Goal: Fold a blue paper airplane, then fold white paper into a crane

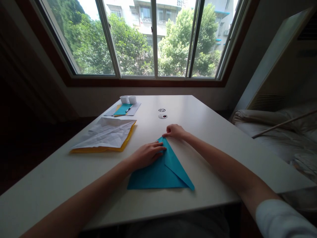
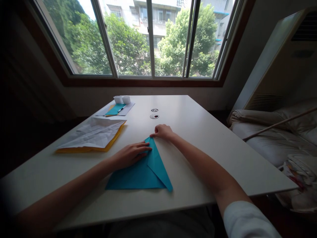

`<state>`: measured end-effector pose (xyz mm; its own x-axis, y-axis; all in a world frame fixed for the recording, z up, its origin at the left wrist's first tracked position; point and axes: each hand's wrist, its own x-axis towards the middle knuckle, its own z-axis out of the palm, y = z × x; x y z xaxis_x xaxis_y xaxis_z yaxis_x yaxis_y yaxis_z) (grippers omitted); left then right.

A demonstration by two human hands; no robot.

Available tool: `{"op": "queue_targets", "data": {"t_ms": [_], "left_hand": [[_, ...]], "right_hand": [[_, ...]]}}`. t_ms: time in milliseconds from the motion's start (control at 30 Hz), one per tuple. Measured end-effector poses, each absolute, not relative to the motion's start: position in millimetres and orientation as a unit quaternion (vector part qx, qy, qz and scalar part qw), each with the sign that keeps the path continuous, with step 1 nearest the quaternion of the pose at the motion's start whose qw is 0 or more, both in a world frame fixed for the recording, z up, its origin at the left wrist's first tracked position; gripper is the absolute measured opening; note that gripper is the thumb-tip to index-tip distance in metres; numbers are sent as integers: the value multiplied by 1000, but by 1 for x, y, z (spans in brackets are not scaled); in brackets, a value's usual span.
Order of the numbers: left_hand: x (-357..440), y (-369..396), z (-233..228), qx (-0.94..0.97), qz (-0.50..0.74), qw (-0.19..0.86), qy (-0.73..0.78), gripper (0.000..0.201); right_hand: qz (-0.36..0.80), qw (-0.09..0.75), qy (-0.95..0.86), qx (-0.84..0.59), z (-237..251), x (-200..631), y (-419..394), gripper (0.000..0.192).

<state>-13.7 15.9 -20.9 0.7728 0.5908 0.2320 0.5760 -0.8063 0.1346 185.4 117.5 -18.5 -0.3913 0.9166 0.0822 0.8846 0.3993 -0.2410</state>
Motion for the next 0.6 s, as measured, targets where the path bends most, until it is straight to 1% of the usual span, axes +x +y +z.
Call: {"op": "queue_targets", "data": {"t_ms": [333, 500, 600], "left_hand": [[-14, 18, -22, 942, 128, 17, 311, 33], [-13, 18, -22, 942, 126, 20, 311, 33], [-13, 17, -22, 933, 124, 29, 336, 36]], "right_hand": [[11, 80, -835, -545, -18, 185, 115, 56], [-31, 74, -853, -515, -15, 186, 107, 56], [-57, 63, -860, -504, -14, 187, 103, 57]]}}
